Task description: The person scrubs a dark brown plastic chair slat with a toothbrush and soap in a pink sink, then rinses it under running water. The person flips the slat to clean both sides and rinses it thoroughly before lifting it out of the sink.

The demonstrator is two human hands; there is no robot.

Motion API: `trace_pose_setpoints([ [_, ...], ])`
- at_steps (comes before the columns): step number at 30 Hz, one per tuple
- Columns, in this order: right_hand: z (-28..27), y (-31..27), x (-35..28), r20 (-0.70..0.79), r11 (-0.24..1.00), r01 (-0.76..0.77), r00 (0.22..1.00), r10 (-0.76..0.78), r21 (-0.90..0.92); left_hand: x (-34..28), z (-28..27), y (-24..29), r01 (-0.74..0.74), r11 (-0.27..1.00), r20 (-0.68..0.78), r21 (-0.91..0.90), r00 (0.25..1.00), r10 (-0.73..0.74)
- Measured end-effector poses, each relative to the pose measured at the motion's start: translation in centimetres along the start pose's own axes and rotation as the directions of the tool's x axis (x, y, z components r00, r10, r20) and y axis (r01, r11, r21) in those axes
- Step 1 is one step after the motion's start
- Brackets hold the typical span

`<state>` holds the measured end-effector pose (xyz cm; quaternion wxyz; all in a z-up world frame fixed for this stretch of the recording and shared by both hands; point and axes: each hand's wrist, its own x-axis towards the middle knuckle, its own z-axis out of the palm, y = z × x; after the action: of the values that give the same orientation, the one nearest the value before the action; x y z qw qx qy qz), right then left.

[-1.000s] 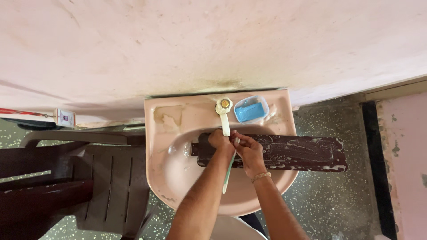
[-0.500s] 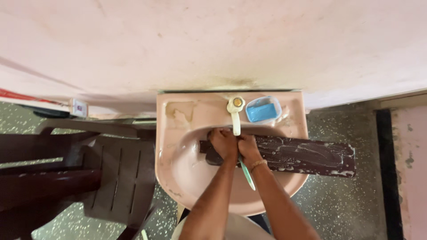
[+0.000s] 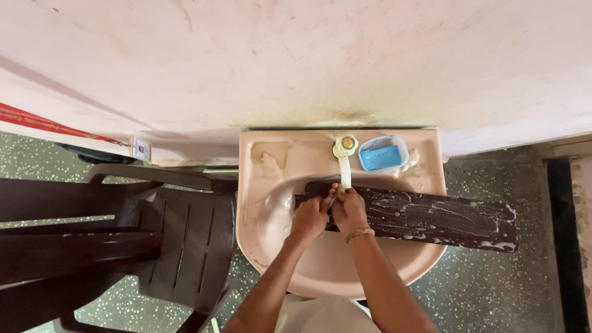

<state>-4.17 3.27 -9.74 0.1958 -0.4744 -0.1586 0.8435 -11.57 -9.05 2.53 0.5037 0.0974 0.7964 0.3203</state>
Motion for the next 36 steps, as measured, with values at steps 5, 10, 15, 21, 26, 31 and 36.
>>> trace_pose_setpoints([
  [5,1.5,-1.4,-3.1,0.014,0.998,0.036,0.999,-0.035,-0.045,-0.5,-1.9,-0.7,-0.282,0.934,-0.213,0.218,0.92,0.328],
  [10,1.3,-4.5,-6.0,0.12,0.825,0.197,0.98,-0.157,-0.53,0.2,-4.1,-0.7,-0.398,0.773,-0.336,0.495,0.733,0.592],
  [15,-0.5,-7.7,-9.0,0.15,0.534,0.272,0.953,-0.262,-0.8,2.7,-6.0,1.3,-0.533,0.643,-0.323,0.55,0.574,0.752],
  [21,-3.2,-9.3,-11.3,0.106,0.407,0.212,0.958,-0.266,-0.889,5.8,-9.7,2.5,-0.549,0.657,-0.315,0.516,0.592,0.742],
  [26,-3.4,-7.9,-10.7,0.108,0.421,0.19,0.972,-0.211,-0.887,6.9,-10.5,2.4,-0.615,0.55,-0.359,0.565,0.416,0.835],
  [31,-0.7,-5.7,-6.3,0.207,0.601,0.209,0.976,-0.074,-0.771,5.2,-7.4,0.4,-0.546,0.593,-0.479,0.592,0.353,0.804],
  [36,3.3,-5.9,-3.4,0.327,0.637,0.201,0.941,0.085,-0.744,3.4,-2.3,-5.8,-0.587,0.773,-0.445,0.241,0.641,0.625],
])
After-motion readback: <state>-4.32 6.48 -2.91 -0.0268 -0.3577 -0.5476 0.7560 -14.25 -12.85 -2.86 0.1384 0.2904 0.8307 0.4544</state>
